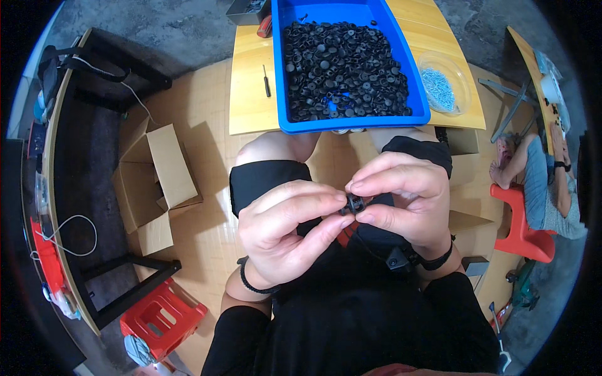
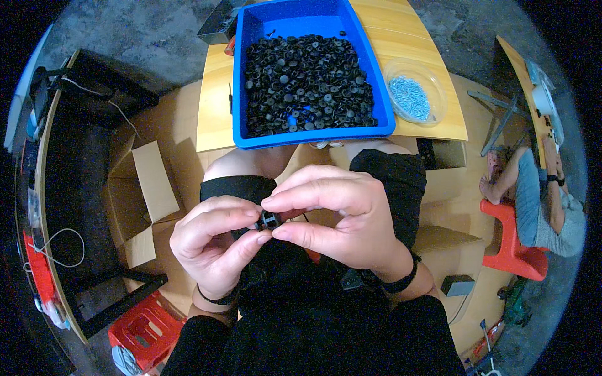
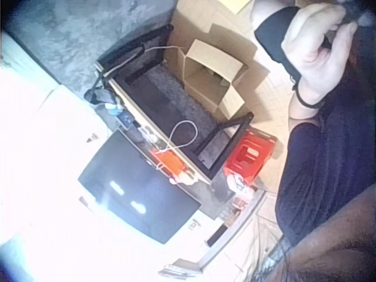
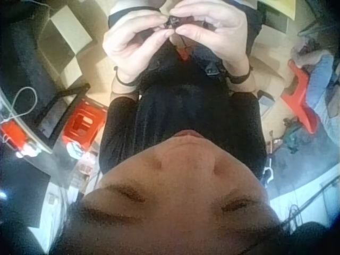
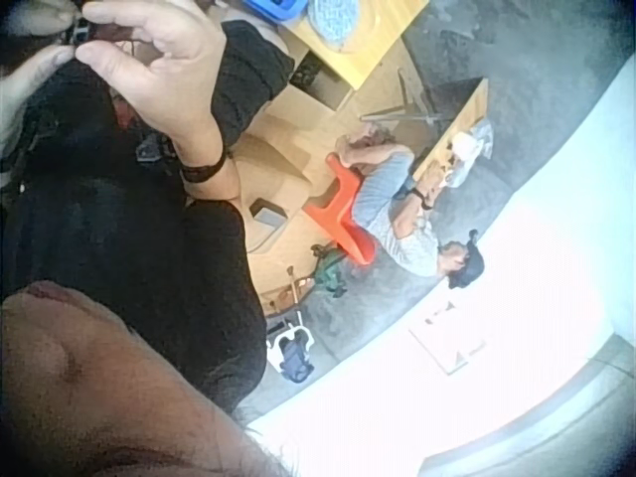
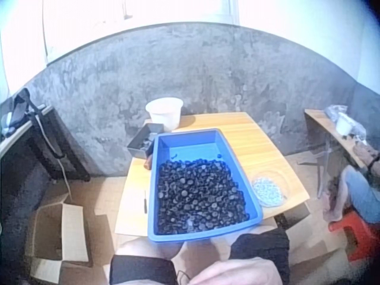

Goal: Assembling small black plastic caps with internal components.

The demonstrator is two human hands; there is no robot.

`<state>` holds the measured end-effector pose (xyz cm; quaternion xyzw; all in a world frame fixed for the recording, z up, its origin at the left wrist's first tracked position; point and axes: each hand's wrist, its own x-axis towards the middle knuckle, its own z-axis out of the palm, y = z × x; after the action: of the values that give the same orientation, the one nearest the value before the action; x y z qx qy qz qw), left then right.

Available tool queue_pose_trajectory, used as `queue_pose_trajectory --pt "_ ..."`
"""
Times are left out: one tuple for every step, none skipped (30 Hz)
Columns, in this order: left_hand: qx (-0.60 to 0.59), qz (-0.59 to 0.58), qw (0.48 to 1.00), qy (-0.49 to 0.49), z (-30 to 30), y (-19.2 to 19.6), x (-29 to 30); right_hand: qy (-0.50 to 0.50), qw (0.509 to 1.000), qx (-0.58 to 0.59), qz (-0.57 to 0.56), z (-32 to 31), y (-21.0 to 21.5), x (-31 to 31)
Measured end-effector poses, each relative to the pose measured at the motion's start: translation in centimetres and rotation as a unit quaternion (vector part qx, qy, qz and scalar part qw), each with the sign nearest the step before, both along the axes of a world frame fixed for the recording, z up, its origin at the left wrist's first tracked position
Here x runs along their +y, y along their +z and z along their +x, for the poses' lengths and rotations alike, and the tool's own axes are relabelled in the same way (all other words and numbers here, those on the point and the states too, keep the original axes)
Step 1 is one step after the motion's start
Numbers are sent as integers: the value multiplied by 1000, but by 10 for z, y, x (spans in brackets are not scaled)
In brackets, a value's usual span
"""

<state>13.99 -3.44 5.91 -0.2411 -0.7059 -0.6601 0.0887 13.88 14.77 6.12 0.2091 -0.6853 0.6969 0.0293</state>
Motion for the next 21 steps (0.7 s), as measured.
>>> queue_pose_trajectory --pt "0 0 1000 0 0 0 0 0 1000 0 0 0 0 0" --pt "3 -8 1000 1 -1 1 0 -1 1000 -7 -1 0 0 0" --pt "6 -15 1000 2 -1 2 0 -2 1000 -13 -1 0 0 1" --pt "5 -15 1000 2 -1 2 0 -2 1000 -14 -1 0 -1 1" --pt "15 -20 1000 4 -2 2 0 -5 1000 0 6 -1 -2 1" --pt "24 -26 999 6 -2 2 0 -8 1000 14 13 -1 -3 1" --pt "24 -26 999 6 -3 2 0 -9 1000 14 13 -1 -3 2" --pt "31 -33 999 1 -3 2 -1 -9 999 27 31 -1 -2 3" --pt "38 -41 998 -4 -3 2 -1 -9 998 41 49 -1 -1 3" --pt "38 -41 998 -4 -4 2 -1 -9 998 40 49 -1 1 4" --pt "45 -48 998 -3 -4 2 -1 -9 997 51 65 -1 2 4" --pt "52 -55 997 -2 -5 2 -1 -10 995 61 81 -1 3 4" --pt "51 -55 997 -2 -5 1 -2 -10 995 60 81 -2 3 4" --pt "29 -40 999 -13 -4 1 -3 -4 995 62 82 -2 3 4" --pt "7 -25 999 -24 -4 1 -3 3 994 65 83 -2 4 5" --pt "7 -25 999 -24 -3 0 -3 2 995 64 82 -2 5 4" --pt "-6 0 1000 -21 -2 -1 -1 -2 991 90 97 -3 6 4" --pt "-18 26 999 -19 -1 -3 0 -7 987 115 112 -3 7 4" --pt "-18 26 999 -20 -1 -5 0 -8 987 115 112 -3 7 4" --pt "-35 59 996 -49 -1 -7 0 -3 986 123 108 -3 7 4" --pt "-52 92 991 -77 -1 -8 -1 2 986 132 104 -3 7 4"
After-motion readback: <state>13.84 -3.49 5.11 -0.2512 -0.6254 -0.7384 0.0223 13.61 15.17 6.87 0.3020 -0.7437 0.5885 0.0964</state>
